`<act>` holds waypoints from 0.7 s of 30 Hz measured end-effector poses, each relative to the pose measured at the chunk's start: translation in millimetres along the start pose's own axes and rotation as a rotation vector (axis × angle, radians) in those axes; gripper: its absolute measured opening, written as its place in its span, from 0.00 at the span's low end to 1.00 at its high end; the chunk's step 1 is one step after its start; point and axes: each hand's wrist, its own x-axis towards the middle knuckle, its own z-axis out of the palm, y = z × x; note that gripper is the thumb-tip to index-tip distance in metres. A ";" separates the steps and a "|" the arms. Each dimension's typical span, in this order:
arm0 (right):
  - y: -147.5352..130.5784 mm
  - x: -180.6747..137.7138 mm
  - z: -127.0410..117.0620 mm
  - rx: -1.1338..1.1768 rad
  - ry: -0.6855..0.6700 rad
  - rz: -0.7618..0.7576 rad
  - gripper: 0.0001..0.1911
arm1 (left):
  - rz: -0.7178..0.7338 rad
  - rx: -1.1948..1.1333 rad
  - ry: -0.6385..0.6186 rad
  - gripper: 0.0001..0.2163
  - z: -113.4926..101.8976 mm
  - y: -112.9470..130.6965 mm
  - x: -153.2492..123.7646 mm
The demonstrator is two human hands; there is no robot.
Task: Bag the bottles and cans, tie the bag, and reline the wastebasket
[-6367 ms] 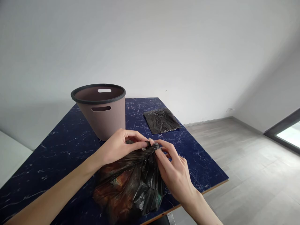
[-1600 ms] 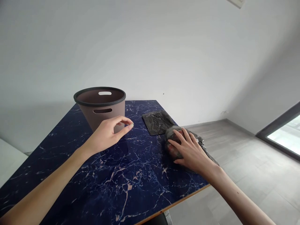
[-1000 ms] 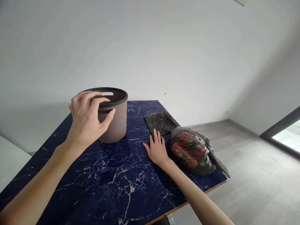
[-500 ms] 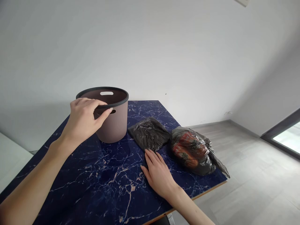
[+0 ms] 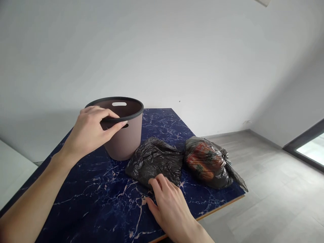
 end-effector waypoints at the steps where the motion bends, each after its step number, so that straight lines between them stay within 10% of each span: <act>1: 1.0 5.7 8.0 -0.011 0.023 0.014 0.16 | 0.002 0.001 0.000 0.10 -0.6 0.6 -0.6; 7: 17.9 25.4 27.6 0.023 0.082 0.048 0.05 | 0.026 -0.014 0.000 0.09 -3.0 0.2 -2.5; 21: 36.8 -43.0 -83.4 0.794 0.401 0.398 0.15 | 0.057 -0.065 -0.059 0.09 -13.0 12.7 -4.1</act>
